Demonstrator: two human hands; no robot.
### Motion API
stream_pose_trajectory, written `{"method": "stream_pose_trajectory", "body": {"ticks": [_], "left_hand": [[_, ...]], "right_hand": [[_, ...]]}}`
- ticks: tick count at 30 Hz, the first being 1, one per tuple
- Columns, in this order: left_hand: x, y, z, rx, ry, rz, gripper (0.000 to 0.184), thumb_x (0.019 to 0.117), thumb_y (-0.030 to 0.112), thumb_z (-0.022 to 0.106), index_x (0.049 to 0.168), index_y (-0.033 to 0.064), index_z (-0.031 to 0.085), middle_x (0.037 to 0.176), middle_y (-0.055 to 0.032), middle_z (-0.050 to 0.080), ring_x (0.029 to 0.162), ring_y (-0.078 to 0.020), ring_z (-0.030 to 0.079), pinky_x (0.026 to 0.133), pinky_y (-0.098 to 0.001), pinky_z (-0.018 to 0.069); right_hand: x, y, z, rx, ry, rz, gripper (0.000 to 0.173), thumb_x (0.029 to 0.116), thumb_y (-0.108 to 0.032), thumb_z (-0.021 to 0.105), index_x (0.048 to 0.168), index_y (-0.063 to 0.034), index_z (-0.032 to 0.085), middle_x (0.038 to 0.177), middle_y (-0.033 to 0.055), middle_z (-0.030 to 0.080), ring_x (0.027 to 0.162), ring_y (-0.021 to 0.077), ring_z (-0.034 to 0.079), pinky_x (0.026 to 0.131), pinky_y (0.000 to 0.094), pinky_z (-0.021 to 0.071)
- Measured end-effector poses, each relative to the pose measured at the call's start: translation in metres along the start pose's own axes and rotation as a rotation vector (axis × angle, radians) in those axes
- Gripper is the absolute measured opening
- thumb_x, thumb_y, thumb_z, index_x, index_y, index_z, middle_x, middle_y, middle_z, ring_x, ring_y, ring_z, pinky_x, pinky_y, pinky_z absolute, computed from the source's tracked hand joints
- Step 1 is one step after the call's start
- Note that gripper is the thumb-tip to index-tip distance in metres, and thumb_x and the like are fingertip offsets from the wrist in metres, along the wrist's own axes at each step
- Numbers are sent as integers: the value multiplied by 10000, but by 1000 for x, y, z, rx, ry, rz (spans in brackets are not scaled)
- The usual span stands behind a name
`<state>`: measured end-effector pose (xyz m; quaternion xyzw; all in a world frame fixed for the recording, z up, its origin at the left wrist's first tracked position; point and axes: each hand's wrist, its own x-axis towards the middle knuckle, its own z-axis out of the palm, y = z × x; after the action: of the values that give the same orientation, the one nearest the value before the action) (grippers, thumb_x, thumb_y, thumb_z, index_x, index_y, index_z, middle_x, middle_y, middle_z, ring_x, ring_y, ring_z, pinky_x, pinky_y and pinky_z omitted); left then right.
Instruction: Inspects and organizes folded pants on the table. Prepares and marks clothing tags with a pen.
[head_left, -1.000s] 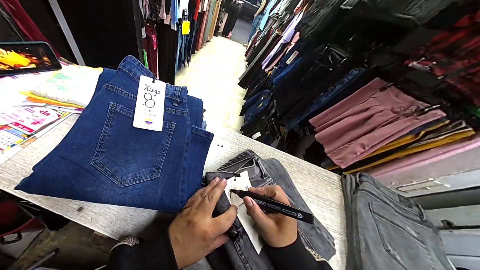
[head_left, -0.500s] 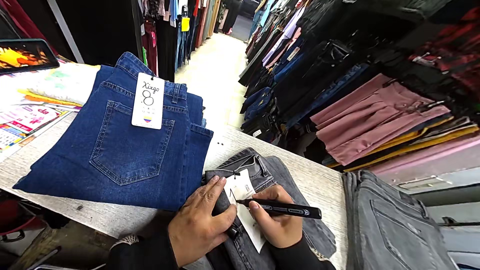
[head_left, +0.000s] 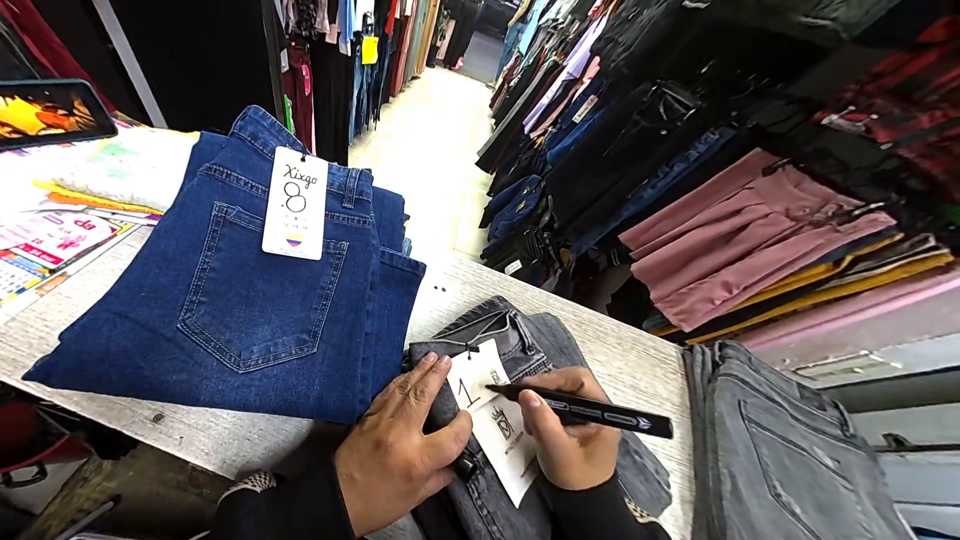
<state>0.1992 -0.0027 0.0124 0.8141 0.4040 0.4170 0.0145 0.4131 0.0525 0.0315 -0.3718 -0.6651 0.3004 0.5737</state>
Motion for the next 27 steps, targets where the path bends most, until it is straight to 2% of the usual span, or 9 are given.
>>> {"method": "stream_pose_trajectory", "body": {"ticks": [2,7,12,18,23,27], "left_hand": [[0,0,0,-9,5,-3,329,891,312,710,1200,199,720,1384,-300,582,1320,-425,568,1069,-477,499],[-1,0,1,-13,7,-3,316,912,320,689,1203,199,714,1386,-294,582,1325,-418,566,1079,-471,491],[0,0,0,-8,-2,1,326,910,320,688,1210,196,714,1400,-299,570,1334,-421,557,1081,-474,488],[0,0,0,-1,2,-2,316,908,309,684,1203,201,716,1396,-294,575,1330,-419,562,1076,-472,491],[0,0,0,-5,-3,-5,320,904,314,693,1205,206,715,1403,-290,572,1339,-416,554,1081,-470,487],[-1,0,0,-1,-4,-3,308,915,322,681,1196,202,719,1402,-293,571,1338,-416,555,1085,-470,484]], "right_hand": [[2,0,1,17,23,14,154,859,-141,735,958,-121,619,775,-51,678,549,34,608,500,202,539],[2,4,6,-3,-81,41,176,877,-117,741,992,-45,629,794,-9,699,566,42,622,515,201,546],[2,3,4,-36,-122,23,142,856,-139,737,921,-94,620,751,-58,672,548,-10,579,488,161,495],[3,1,1,-97,-82,38,124,816,-131,723,880,-109,619,710,-52,670,530,15,596,448,184,492],[4,3,1,-173,-40,32,120,850,-141,714,894,-83,619,686,-46,658,489,13,561,425,179,468],[4,5,3,-150,-65,22,141,883,-140,721,943,-57,624,718,-19,682,501,33,582,447,188,494]]}}
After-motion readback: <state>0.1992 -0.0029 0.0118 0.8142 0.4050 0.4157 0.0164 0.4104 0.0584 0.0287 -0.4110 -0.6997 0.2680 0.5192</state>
